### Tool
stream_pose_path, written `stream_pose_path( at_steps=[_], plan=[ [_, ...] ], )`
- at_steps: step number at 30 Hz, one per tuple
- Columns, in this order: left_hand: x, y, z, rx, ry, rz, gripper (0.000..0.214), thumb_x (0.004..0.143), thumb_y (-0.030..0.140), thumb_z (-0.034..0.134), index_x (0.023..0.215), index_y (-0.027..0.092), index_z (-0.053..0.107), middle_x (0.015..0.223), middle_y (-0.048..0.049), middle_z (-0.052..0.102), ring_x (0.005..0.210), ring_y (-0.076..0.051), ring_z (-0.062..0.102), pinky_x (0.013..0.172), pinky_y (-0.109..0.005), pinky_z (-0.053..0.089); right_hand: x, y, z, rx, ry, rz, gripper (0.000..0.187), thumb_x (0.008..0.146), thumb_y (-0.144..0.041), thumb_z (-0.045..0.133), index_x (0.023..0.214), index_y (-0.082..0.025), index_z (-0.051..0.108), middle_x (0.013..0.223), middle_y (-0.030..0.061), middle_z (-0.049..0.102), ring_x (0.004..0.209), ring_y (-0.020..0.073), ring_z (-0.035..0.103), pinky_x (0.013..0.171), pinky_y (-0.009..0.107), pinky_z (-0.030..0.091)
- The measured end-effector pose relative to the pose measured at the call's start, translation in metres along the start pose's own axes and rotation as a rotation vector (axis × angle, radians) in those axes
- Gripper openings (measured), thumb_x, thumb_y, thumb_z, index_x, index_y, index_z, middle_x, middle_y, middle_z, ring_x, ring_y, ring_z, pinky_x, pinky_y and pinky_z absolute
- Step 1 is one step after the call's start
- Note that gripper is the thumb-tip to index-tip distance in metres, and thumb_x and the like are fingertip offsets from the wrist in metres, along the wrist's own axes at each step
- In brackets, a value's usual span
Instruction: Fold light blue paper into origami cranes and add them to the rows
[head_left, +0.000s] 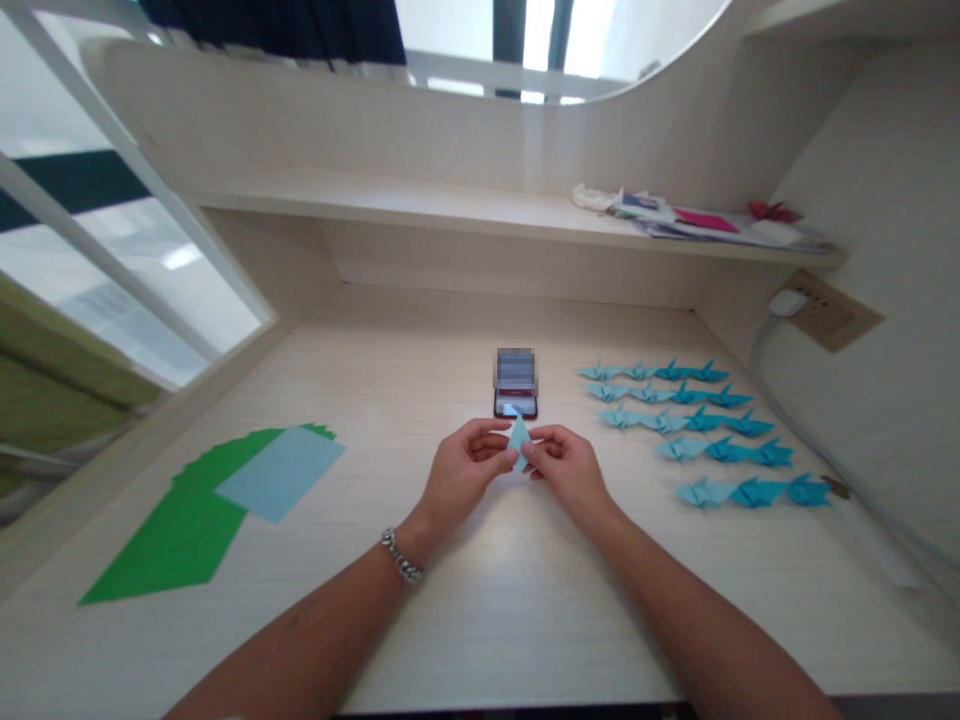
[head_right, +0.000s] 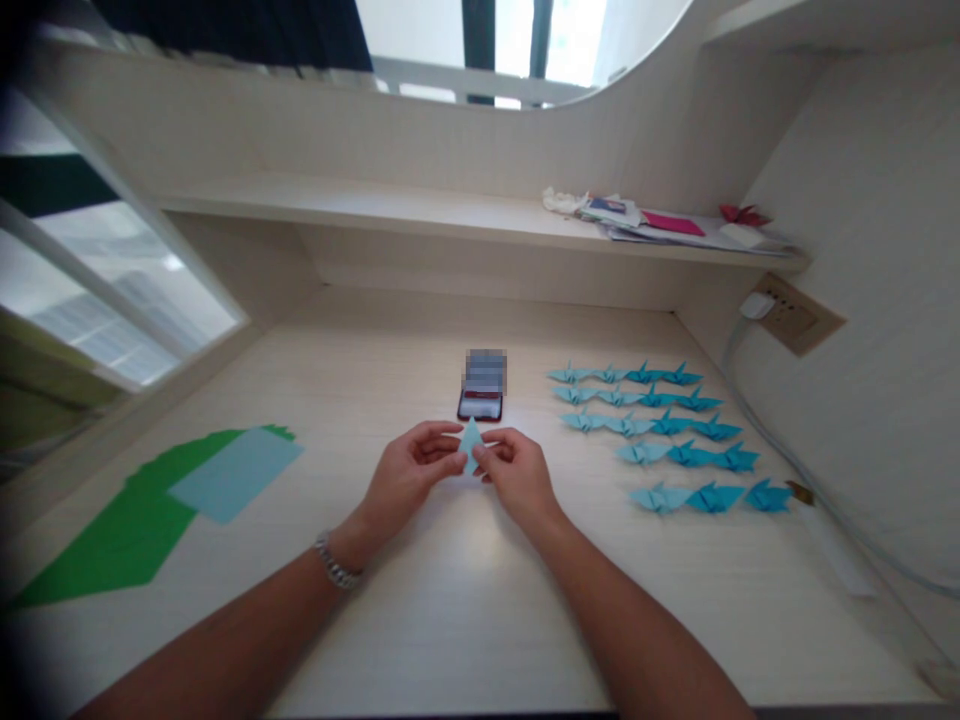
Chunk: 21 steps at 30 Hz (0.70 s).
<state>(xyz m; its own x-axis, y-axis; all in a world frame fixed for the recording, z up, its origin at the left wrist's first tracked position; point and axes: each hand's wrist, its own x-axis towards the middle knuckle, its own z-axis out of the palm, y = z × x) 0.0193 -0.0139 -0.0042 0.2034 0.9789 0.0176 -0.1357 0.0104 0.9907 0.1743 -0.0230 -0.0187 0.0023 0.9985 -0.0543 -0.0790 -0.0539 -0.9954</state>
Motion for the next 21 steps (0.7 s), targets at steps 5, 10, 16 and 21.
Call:
stream_pose_path(
  at_steps=[5,10,16,21],
  plan=[
    [-0.0010,-0.0012,0.0024,0.010,0.029,0.025,0.035,0.066,0.026,0.075,0.098,0.013,0.064,0.085,-0.0078,0.070,0.075,-0.018,0.066,0.071,-0.033,0.056,-0.0008,-0.0021,-0.0008,-0.029,0.045,-0.078,0.045,0.069,-0.037,0.070,0.109,-0.017,0.062,0.069,0.0028,0.068,0.059,0.0145,0.060,0.053,0.025,0.048],
    [-0.0004,-0.0017,0.0017,0.018,0.032,0.031,0.034,0.067,0.027,0.074,0.097,0.013,0.066,0.094,-0.0100,0.071,0.078,-0.019,0.067,0.071,-0.033,0.056,-0.0034,-0.0038,0.0008,-0.056,0.059,-0.137,0.041,0.071,-0.033,0.068,0.109,-0.017,0.065,0.074,0.0036,0.070,0.064,0.0155,0.061,0.058,0.028,0.048],
    [-0.0004,-0.0012,0.0005,0.037,0.043,0.036,0.032,0.068,0.028,0.073,0.095,0.013,0.068,0.093,-0.0098,0.071,0.076,-0.018,0.066,0.070,-0.033,0.056,-0.0055,-0.0067,0.0028,-0.006,0.073,-0.152,0.039,0.070,-0.030,0.070,0.107,-0.018,0.067,0.082,0.0048,0.072,0.068,0.0167,0.064,0.061,0.030,0.050],
    [-0.0003,-0.0003,0.0004,0.053,0.049,0.033,0.028,0.067,0.027,0.074,0.091,0.014,0.069,0.087,-0.0083,0.072,0.071,-0.016,0.066,0.069,-0.033,0.056,-0.0055,-0.0065,0.0031,0.020,0.089,-0.161,0.034,0.068,-0.028,0.071,0.101,-0.019,0.068,0.087,0.0064,0.073,0.068,0.0173,0.065,0.060,0.029,0.051]
  ],
)
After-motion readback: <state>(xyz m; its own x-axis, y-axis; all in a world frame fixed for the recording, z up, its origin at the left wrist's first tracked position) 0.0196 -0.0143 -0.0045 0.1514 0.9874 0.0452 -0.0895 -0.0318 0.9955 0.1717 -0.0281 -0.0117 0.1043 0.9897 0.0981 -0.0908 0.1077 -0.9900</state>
